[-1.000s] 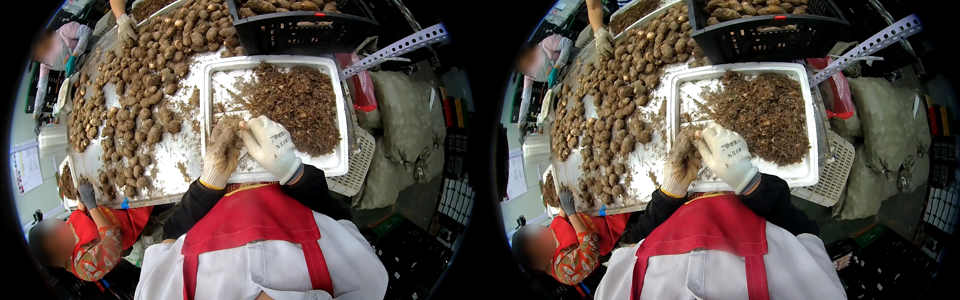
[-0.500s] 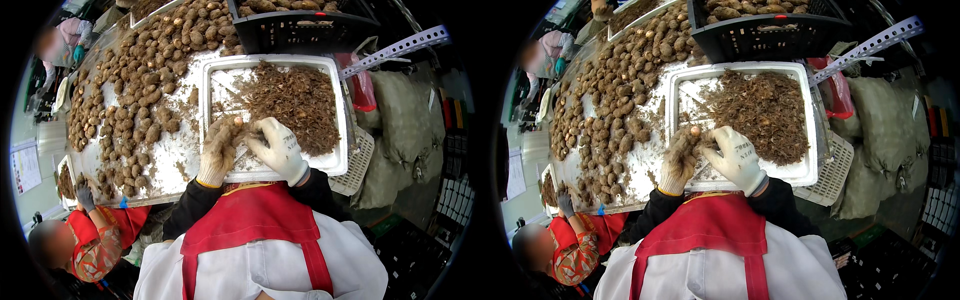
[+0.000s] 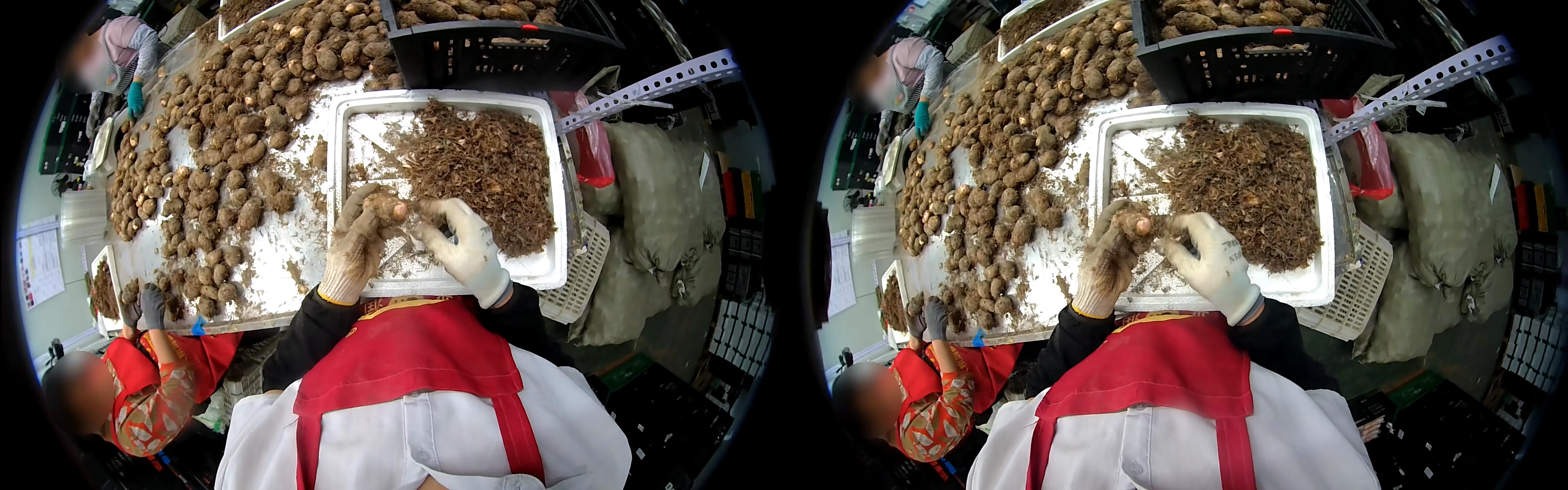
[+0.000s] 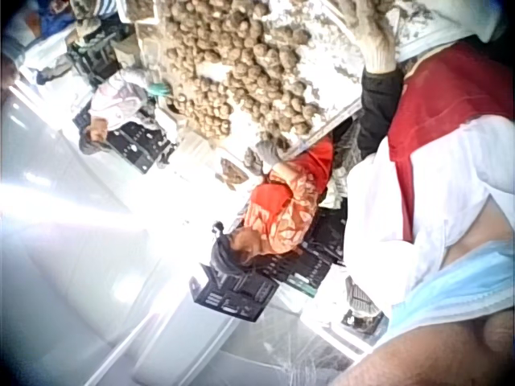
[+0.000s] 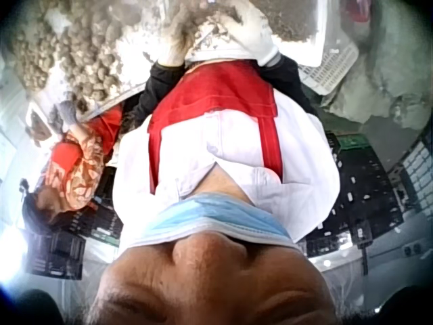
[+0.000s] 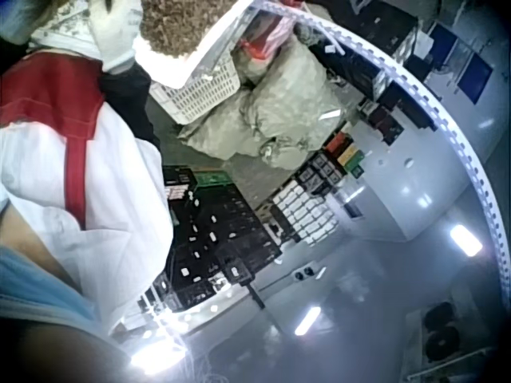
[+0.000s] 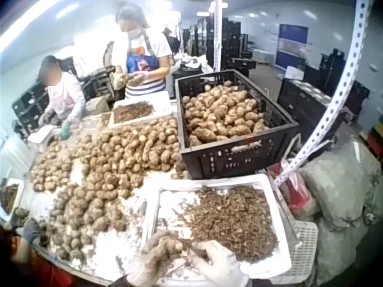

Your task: The person peels ginger roots by hand using a small knife. They pick up each root from a metal tray, scrape away the skin, and place the peeled ginger into a white tray. The process is repeated continuously for multiple roots.

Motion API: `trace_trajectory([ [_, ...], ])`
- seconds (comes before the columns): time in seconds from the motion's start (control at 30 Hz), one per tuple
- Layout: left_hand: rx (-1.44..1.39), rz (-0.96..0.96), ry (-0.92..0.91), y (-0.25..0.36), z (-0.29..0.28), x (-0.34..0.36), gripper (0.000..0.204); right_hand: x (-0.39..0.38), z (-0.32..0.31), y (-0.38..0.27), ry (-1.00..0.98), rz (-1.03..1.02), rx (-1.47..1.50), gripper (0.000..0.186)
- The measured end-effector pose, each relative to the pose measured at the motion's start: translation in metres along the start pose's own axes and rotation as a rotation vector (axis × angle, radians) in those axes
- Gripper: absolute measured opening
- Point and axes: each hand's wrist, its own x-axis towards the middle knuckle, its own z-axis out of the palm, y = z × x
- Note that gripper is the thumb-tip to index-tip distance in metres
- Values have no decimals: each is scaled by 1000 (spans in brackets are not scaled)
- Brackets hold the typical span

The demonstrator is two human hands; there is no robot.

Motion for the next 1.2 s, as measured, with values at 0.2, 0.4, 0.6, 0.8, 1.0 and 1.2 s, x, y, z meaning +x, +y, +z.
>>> trace_trajectory([
  [0.2,101,-90,-32,1,8,-7,62,13,6,-5,17,29,110,28],
  [0.4,298,-125,-37,4,3,-13,47,15,9,6,-42,115,27,20],
  [0.6,183,-136,-82,5,11,-12,50,14,0,18,37,170,192,21],
  [0.8,620,-86,-49,0,0,-10,43,4,6,-13,-52,-26,-85,20],
  [1.0,485,-161,-158,12,10,-16,48,13,17,39,52,156,54,14],
  [1.2,80,-221,-139,6,-9,-16,57,8,4,23,87,67,155,29],
])
